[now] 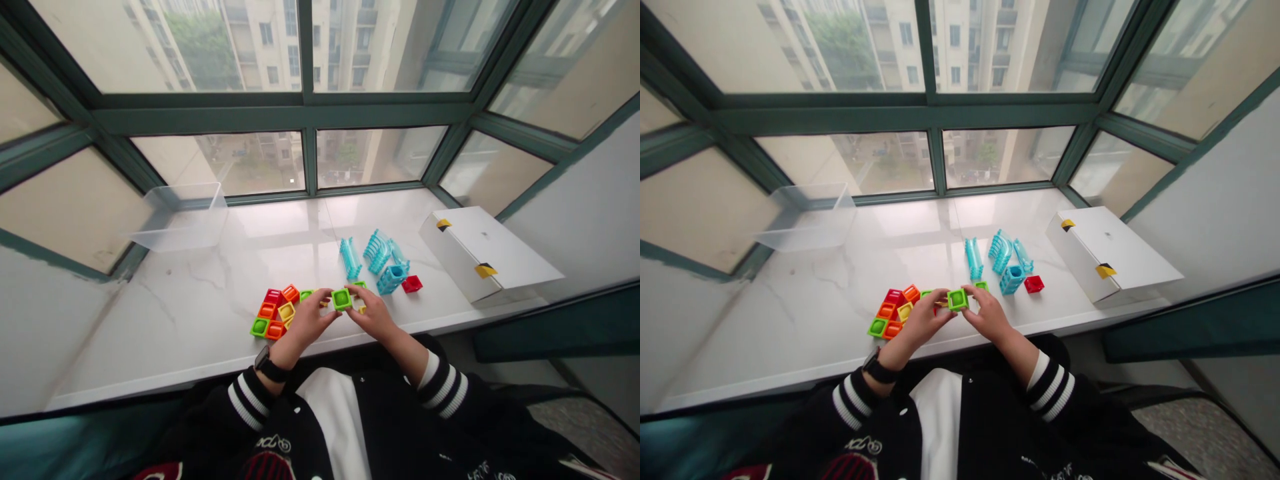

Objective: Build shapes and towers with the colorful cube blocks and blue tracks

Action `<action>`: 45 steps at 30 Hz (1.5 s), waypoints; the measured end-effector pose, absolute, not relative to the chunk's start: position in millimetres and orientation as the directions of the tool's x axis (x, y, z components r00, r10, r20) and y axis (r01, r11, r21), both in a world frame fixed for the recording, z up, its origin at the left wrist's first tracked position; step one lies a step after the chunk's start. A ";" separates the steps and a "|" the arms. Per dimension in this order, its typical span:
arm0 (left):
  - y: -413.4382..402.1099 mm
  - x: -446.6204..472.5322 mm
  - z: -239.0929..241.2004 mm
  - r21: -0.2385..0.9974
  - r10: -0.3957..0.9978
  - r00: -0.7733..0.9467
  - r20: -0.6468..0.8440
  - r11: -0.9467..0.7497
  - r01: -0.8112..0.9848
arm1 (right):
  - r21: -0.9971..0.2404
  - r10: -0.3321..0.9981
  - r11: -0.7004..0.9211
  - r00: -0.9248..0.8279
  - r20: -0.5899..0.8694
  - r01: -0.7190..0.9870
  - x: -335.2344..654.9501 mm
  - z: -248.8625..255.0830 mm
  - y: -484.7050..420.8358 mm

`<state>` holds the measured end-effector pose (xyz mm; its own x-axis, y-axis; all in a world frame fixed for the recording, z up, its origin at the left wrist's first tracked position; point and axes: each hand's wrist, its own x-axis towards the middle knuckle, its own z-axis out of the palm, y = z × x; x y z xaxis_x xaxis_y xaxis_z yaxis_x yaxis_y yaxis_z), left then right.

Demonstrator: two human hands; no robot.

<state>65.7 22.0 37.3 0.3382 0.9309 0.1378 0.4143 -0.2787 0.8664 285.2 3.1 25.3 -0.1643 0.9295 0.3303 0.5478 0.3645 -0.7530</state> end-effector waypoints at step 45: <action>76.7 151.1 -8.8 0.814 0.923 0.379 0.071 -0.273 0.512 | -0.815 0.986 0.077 0.075 0.146 0.574 334.8 -22.9 13.6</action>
<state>151.1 76.7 -8.8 0.3792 0.9226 0.0708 0.5124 -0.2731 0.8142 334.8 13.6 -22.9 0.0751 0.9864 0.1464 0.5744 0.0772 -0.8149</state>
